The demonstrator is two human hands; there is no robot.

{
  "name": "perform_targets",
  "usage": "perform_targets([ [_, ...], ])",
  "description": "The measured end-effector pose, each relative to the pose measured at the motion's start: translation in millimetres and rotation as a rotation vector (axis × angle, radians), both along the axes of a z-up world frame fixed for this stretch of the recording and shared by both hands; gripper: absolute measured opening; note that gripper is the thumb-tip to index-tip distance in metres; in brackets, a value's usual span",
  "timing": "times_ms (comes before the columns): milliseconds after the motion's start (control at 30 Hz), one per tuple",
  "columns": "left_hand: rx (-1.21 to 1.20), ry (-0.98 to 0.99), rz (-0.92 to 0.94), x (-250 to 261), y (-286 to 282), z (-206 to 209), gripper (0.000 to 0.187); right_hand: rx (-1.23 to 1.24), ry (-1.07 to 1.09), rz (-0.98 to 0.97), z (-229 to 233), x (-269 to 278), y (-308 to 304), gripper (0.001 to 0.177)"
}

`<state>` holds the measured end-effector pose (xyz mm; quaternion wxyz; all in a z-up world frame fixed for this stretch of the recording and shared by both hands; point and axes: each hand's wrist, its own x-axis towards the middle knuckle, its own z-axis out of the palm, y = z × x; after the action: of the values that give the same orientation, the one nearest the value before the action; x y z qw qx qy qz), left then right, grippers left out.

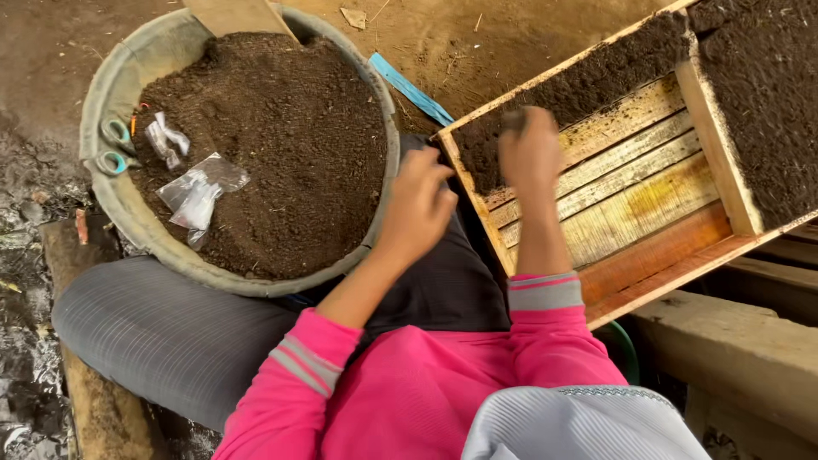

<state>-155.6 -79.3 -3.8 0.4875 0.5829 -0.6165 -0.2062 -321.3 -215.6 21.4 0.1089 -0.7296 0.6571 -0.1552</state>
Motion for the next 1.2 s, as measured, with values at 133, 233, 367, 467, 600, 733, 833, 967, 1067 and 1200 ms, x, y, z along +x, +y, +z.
perform_targets([
  [133,0.109,-0.246,-0.266,-81,7,-3,0.028,-0.061,0.174,-0.202,-97,-131,-60,0.018],
  [233,-0.138,-0.334,-0.293,-120,12,-55,0.025,0.039,-0.003,-0.083,-107,-143,-65,0.007],
  [367,-0.263,-0.27,-0.262,-104,15,-66,0.025,0.157,0.07,0.019,-87,-124,-50,0.031],
  [467,-0.344,-0.263,-0.214,-70,18,-45,0.018,0.246,0.167,0.027,-92,-129,-53,0.041],
  [600,-0.078,-0.161,-0.071,-4,36,4,0.03,0.162,0.518,-0.121,-33,-22,-35,0.044],
  [733,-0.148,-0.059,0.446,99,63,42,0.023,-0.258,-0.247,0.501,-28,135,43,0.015],
  [833,-0.251,-0.004,0.799,162,87,43,0.019,-0.079,-0.474,1.071,-59,239,88,0.043],
  [967,-0.241,0.309,1.073,200,117,19,0.031,0.074,-0.491,1.022,-81,300,122,0.031],
  [1067,-0.145,0.51,1.083,205,122,17,0.034,0.232,-0.621,0.842,-49,289,125,0.011],
  [1200,0.126,0.868,0.718,183,119,65,0.039,0.784,-1.037,0.594,1,256,121,0.007],
])
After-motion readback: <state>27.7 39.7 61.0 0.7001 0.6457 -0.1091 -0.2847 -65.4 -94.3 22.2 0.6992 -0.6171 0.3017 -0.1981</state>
